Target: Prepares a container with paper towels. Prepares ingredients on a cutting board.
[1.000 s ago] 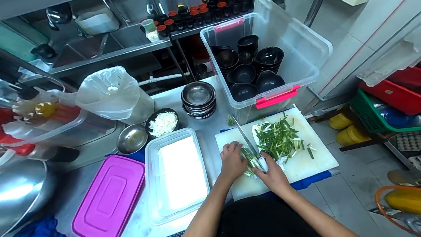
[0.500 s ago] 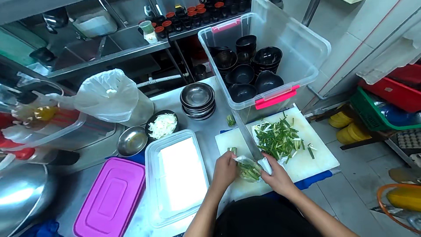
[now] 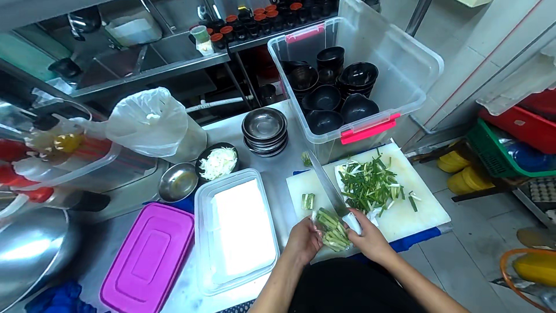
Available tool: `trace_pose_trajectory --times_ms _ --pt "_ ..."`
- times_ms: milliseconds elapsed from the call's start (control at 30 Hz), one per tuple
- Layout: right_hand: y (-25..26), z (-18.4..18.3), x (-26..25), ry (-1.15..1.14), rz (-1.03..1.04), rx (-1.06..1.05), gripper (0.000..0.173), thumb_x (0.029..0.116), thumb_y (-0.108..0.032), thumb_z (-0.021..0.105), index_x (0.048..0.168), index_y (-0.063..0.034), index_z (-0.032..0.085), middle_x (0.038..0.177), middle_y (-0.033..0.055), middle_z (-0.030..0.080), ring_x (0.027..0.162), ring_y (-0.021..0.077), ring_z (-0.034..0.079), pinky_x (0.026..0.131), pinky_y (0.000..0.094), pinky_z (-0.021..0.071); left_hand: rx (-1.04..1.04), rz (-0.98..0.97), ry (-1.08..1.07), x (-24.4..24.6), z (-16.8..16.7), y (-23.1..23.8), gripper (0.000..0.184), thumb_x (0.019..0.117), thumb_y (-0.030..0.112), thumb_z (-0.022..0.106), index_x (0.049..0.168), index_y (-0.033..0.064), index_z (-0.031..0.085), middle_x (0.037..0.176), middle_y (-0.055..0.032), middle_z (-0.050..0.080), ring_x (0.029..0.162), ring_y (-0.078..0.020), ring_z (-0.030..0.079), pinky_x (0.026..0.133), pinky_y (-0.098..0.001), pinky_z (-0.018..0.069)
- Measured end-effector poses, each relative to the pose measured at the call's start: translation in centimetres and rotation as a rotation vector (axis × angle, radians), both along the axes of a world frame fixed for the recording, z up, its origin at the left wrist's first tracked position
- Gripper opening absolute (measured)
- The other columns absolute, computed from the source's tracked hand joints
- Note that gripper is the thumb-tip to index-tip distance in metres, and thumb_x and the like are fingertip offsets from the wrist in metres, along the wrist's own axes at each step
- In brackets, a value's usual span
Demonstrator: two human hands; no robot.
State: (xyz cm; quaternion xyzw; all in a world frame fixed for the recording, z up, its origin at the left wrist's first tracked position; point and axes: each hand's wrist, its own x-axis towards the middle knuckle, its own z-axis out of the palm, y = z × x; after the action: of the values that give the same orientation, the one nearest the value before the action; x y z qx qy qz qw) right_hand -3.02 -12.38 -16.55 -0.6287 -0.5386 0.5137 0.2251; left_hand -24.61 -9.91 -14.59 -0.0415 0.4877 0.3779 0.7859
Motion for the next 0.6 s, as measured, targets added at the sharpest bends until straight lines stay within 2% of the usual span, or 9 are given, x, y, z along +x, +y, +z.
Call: trace_pose_trajectory --times_ms 100,300,433,533,600 --pt "-0.2 -0.1 0.0 -0.033 -0.017 0.026 0.059 0.0953 -0.027 0.061 0.152 -0.0161 0.046 0.124 0.0068 0.068 0.103 0.0151 0.069 0.09 0.0392 0.0586 0.001 -0.007 -0.008 0.0 -0.1 -0.2 0.017 0.1 0.007 0.035 0.109 0.0089 0.049 0.069 -0.0057 0.056 0.054 -0.0161 0.059 0.055 -0.0346 0.0573" --pt "-0.6 -0.1 0.0 -0.065 0.028 0.058 0.056 0.097 -0.027 0.059 0.15 -0.017 0.047 0.118 0.007 0.07 0.098 0.0148 0.069 0.088 0.0384 0.0585 -0.052 0.073 0.109 0.1 -0.1 -0.1 0.016 0.1036 0.006 0.035 0.115 0.0059 0.047 0.074 -0.0096 0.058 0.055 -0.0173 0.059 0.052 -0.033 0.0554" --pt "-1.0 -0.4 -0.1 -0.101 0.057 0.054 0.057 0.097 -0.025 0.058 0.152 -0.0165 0.045 0.12 0.0082 0.069 0.103 0.0166 0.069 0.092 0.04 0.0573 -0.036 0.158 0.002 0.4 0.1 -0.3 0.023 0.0959 -0.008 0.038 0.114 0.0022 0.047 0.083 -0.014 0.062 0.063 -0.0192 0.064 0.057 -0.0329 0.0587" --pt "-1.4 -0.5 0.0 -0.081 0.027 0.052 0.058 0.0957 -0.023 0.059 0.152 -0.0154 0.044 0.117 0.0045 0.069 0.101 0.0142 0.068 0.09 0.0379 0.058 -0.04 0.177 0.013 0.5 -0.1 -0.4 0.028 0.0942 -0.011 0.039 0.118 0.0013 0.048 0.093 -0.0149 0.063 0.074 -0.0214 0.067 0.065 -0.0349 0.0604" --pt "-1.7 -0.5 0.2 -0.07 0.014 0.048 0.06 0.0938 -0.021 0.06 0.152 -0.0146 0.044 0.112 0.0016 0.069 0.095 0.0128 0.068 0.084 0.0368 0.0591 -0.018 0.16 0.024 0.5 -0.2 -0.5 0.038 0.0902 -0.015 0.039 0.124 -0.0004 0.048 0.105 -0.0194 0.065 0.087 -0.0265 0.069 0.072 -0.0409 0.0602"
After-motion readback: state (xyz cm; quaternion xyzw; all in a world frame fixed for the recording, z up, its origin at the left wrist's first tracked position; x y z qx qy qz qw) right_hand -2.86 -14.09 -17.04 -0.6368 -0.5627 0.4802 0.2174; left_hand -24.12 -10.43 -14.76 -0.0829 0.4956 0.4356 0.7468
